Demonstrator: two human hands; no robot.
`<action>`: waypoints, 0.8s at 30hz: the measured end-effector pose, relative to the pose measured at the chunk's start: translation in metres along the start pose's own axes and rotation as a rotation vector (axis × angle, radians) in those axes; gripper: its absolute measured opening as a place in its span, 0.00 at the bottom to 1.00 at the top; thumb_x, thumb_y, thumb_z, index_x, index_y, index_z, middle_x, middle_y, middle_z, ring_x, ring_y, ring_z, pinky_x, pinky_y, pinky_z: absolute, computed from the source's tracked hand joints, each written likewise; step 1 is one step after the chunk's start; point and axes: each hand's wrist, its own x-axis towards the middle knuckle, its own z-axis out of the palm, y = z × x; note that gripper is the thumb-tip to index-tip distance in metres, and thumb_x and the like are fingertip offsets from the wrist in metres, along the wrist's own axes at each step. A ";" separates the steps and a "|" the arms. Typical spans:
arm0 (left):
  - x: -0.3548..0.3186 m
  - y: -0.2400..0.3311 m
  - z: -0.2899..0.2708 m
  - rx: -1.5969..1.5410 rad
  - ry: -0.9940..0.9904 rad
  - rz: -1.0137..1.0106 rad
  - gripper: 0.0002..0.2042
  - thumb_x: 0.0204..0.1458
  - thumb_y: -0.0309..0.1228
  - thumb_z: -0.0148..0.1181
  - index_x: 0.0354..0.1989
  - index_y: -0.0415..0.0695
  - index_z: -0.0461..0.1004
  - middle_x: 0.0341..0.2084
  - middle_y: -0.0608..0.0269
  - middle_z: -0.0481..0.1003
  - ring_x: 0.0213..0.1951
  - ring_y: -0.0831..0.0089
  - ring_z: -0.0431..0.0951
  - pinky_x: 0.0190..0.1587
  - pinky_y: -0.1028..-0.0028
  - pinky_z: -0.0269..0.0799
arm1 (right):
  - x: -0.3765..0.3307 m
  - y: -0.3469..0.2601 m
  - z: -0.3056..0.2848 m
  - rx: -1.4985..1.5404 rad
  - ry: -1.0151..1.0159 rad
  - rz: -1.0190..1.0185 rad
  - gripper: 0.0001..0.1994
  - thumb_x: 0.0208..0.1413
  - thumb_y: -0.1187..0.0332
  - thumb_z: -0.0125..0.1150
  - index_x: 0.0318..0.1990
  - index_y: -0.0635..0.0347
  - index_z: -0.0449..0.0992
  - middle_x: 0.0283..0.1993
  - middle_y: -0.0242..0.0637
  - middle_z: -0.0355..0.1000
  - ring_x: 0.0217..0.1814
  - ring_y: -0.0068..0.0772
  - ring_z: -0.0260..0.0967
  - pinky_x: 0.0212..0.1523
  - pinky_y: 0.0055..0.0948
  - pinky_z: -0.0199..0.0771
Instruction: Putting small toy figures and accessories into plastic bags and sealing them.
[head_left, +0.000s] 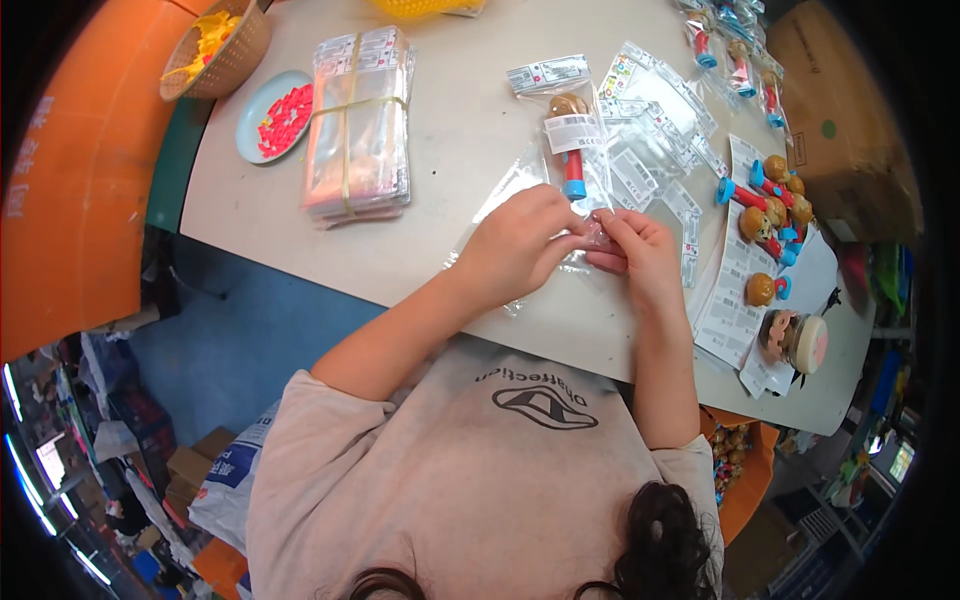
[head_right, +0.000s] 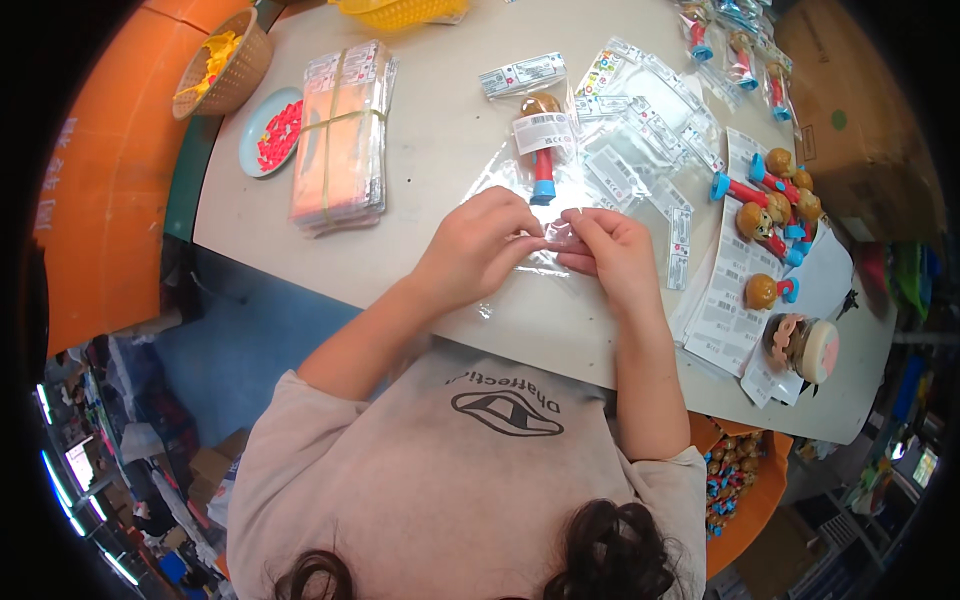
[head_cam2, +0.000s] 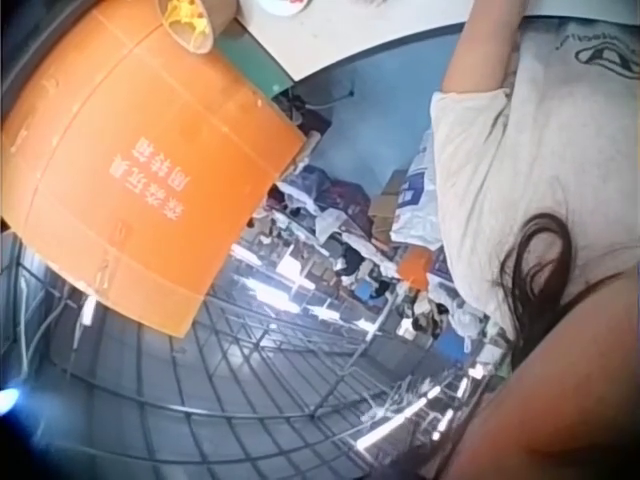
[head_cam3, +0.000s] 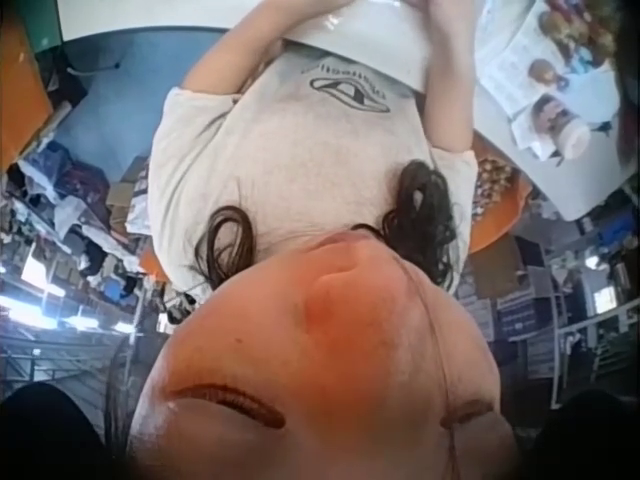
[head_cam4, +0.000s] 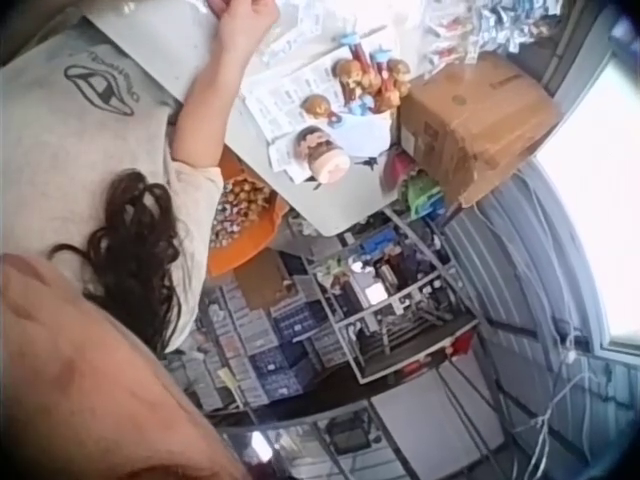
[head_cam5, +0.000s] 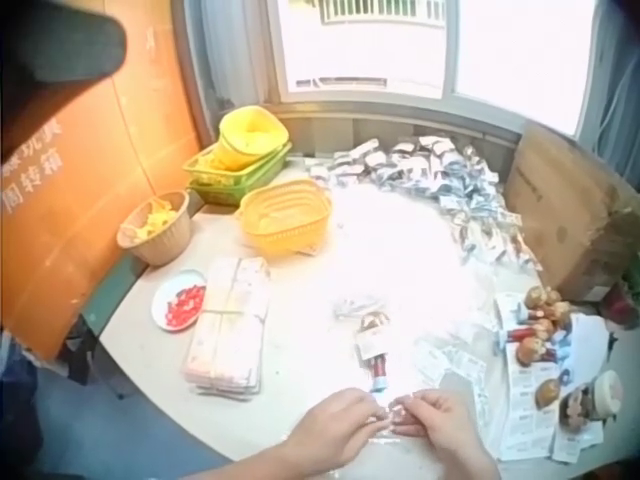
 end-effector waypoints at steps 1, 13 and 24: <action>0.004 0.003 0.003 0.053 0.065 0.083 0.06 0.46 0.26 0.63 0.28 0.41 0.71 0.28 0.58 0.70 0.32 0.60 0.72 0.34 0.66 0.69 | 0.000 0.001 0.001 0.015 -0.015 -0.018 0.11 0.59 0.70 0.53 0.41 0.69 0.76 0.34 0.40 0.77 0.34 0.27 0.77 0.33 0.21 0.79; 0.010 -0.004 0.030 0.379 0.052 0.243 0.07 0.39 0.23 0.57 0.29 0.39 0.71 0.28 0.60 0.69 0.32 0.63 0.72 0.33 0.67 0.69 | 0.002 0.002 -0.007 0.109 -0.115 0.015 0.11 0.59 0.69 0.53 0.42 0.69 0.76 0.34 0.40 0.77 0.32 0.27 0.77 0.33 0.21 0.80; 0.003 0.002 -0.026 -0.141 -0.294 -0.101 0.04 0.47 0.22 0.57 0.29 0.40 0.68 0.30 0.60 0.68 0.33 0.66 0.70 0.39 0.70 0.67 | 0.014 0.012 -0.011 0.089 0.020 -0.037 0.10 0.60 0.68 0.53 0.40 0.67 0.75 0.36 0.44 0.77 0.34 0.28 0.77 0.32 0.20 0.79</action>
